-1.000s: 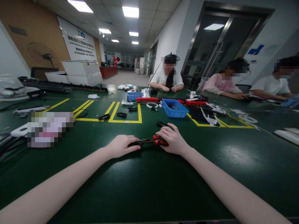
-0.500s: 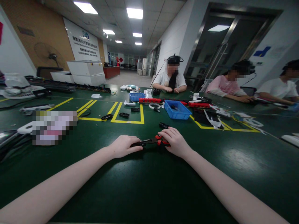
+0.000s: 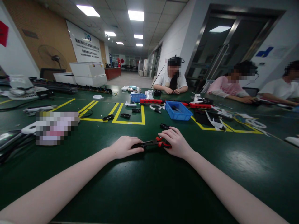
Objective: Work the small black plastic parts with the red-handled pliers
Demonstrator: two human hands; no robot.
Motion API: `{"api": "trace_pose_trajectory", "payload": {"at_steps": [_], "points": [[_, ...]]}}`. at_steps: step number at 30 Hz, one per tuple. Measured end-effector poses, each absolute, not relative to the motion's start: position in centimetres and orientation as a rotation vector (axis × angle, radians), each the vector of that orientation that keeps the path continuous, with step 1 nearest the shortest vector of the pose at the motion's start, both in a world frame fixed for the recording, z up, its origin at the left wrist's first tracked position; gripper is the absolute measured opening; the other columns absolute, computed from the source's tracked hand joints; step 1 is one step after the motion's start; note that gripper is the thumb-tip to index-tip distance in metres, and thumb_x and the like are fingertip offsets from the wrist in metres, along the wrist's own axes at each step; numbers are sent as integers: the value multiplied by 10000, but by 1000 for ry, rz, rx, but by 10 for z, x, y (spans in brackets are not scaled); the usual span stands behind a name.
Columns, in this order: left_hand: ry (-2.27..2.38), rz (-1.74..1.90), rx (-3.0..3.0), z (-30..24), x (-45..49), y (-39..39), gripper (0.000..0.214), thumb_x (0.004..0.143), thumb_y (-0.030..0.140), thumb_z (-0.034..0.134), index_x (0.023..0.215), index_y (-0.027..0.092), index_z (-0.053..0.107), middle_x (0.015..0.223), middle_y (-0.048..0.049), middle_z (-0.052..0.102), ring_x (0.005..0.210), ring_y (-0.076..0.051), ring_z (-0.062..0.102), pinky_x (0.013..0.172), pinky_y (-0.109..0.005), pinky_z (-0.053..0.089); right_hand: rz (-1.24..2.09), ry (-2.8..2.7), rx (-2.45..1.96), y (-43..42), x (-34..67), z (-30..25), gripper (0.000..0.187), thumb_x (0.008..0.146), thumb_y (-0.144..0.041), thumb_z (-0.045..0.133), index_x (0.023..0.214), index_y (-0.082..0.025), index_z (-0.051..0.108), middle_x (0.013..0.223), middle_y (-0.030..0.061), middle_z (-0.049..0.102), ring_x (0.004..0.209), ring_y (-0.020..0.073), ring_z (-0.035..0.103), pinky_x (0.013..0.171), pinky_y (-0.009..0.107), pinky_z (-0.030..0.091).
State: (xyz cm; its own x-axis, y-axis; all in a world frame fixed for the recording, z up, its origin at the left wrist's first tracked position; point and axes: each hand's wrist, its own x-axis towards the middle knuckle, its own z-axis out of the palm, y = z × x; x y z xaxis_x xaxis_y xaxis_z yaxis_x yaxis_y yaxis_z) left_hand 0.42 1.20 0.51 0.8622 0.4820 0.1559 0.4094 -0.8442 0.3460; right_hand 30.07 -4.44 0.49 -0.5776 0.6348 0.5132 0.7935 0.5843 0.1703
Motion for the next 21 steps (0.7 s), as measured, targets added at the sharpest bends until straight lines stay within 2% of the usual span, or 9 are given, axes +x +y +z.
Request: {"api": "trace_pose_trajectory", "payload": {"at_steps": [4,12,21], "points": [[675,333,2734,6,4,12,430,989,552,424,1197,232,623,1086,-32,699,914,-202,667,732,-281,444,-591,-2419,-1170,-44,300,5,550,728,-119,633,1272,-176,583,1180,114,665,1129,264,594,1089,492,375],[681,331,2716,5,4,13,425,990,552,419,1188,237,625,1098,-34,706,934,-214,670,742,-281,442,-663,-2388,-1182,-46,301,3,588,708,-102,617,1288,-181,564,1199,114,661,1142,267,590,1102,497,351],[696,360,2700,5,4,13,416,990,540,427,1180,235,637,1099,-39,708,939,-211,669,754,-276,452,-631,-2376,-1158,-47,299,4,475,760,-181,635,1234,-175,608,1154,113,685,1096,255,617,1090,489,360]]}}
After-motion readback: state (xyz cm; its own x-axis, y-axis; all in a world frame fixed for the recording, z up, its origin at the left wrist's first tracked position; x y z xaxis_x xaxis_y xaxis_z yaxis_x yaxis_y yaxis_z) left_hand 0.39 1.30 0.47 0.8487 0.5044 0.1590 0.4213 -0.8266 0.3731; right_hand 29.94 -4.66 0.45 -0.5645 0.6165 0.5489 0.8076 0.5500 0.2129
